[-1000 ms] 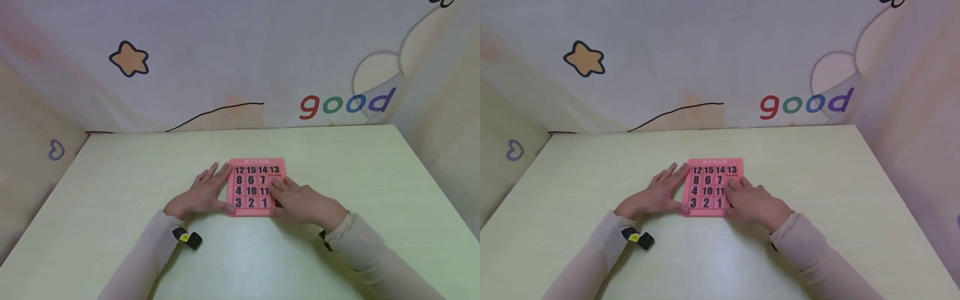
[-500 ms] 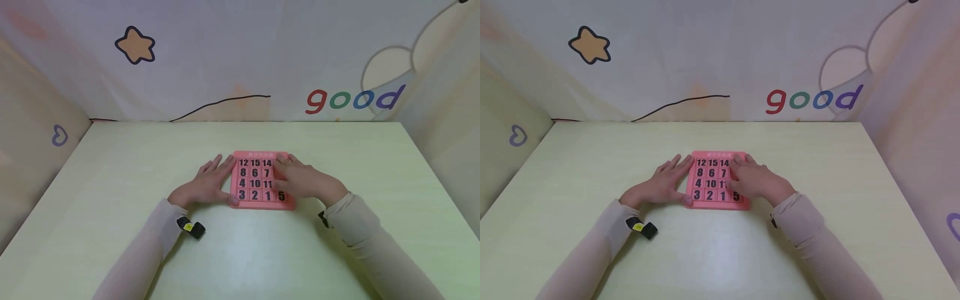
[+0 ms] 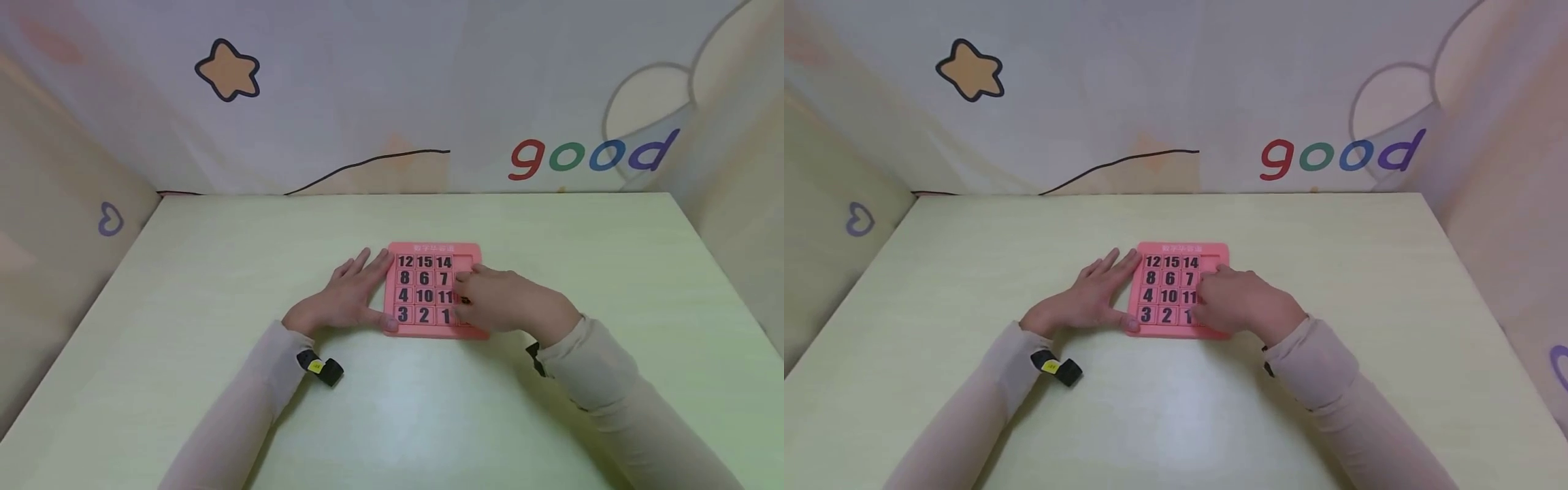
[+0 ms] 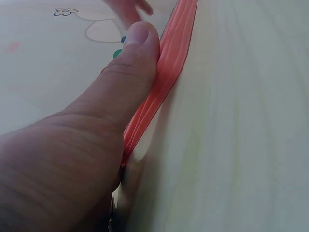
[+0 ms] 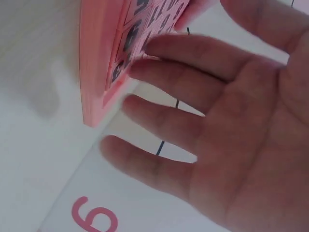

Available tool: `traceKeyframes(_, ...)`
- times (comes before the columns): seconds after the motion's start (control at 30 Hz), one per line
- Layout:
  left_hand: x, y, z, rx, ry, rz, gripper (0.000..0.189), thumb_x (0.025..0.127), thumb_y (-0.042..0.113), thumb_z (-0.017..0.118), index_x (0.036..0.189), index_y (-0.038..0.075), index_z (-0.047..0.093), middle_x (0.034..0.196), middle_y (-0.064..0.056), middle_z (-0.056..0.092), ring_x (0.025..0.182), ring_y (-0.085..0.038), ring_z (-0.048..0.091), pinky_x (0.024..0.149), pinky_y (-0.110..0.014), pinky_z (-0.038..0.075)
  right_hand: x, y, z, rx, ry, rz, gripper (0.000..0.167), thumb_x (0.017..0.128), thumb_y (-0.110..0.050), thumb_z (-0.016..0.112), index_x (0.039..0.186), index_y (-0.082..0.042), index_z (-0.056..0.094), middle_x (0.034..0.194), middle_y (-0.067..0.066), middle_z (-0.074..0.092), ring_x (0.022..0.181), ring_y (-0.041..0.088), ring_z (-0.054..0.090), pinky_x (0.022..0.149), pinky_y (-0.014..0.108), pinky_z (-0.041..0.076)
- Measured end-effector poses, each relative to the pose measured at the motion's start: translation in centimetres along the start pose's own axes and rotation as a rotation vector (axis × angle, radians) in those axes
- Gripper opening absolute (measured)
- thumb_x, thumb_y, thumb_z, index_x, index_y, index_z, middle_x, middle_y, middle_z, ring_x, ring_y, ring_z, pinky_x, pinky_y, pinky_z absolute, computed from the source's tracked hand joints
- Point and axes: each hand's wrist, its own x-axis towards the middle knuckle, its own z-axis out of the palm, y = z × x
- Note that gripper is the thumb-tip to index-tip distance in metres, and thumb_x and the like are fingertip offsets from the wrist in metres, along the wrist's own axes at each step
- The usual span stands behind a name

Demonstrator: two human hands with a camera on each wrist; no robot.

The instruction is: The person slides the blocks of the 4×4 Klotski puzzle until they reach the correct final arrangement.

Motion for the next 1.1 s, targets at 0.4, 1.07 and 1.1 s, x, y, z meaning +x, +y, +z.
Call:
traceKeyframes(0.4,-0.4,0.2,-0.4,-0.004,0.009,-0.007,0.121,0.080,0.067,0.073,0.164,0.016,0.001,0.169,0.001,-0.003,0.152,-0.024,-0.016,0.121,-0.045,-0.006,3.5,0.2,0.0,0.058,-0.021,0.002,0.062,0.106,-0.031,0.047,0.158,-0.001,0.029,0.166,0.017,0.015,0.152,0.042,0.005,0.114,0.069,0.018)
traceKeyframes(1.07,0.0,0.1,-0.2,-0.002,0.000,-0.004,0.122,0.079,0.069,0.073,0.164,0.018,0.000,0.169,0.002,-0.003,0.152,-0.023,-0.016,0.121,-0.044,-0.006,3.5,-0.8,0.1,-0.021,0.073,-0.025,0.056,0.102,-0.012,0.048,0.155,-0.001,0.036,0.164,0.017,0.023,0.151,0.038,0.017,0.117,0.054,0.024)
traceKeyframes(1.1,0.0,0.1,-0.1,-0.003,0.001,-0.007,0.122,0.079,0.069,0.073,0.164,0.018,0.001,0.169,0.002,-0.003,0.152,-0.022,-0.016,0.121,-0.044,-0.006,3.7,-1.0,0.3,-0.020,0.073,-0.028,0.056,0.101,-0.010,0.048,0.155,-0.002,0.036,0.164,0.016,0.023,0.151,0.038,0.017,0.118,0.052,0.022)
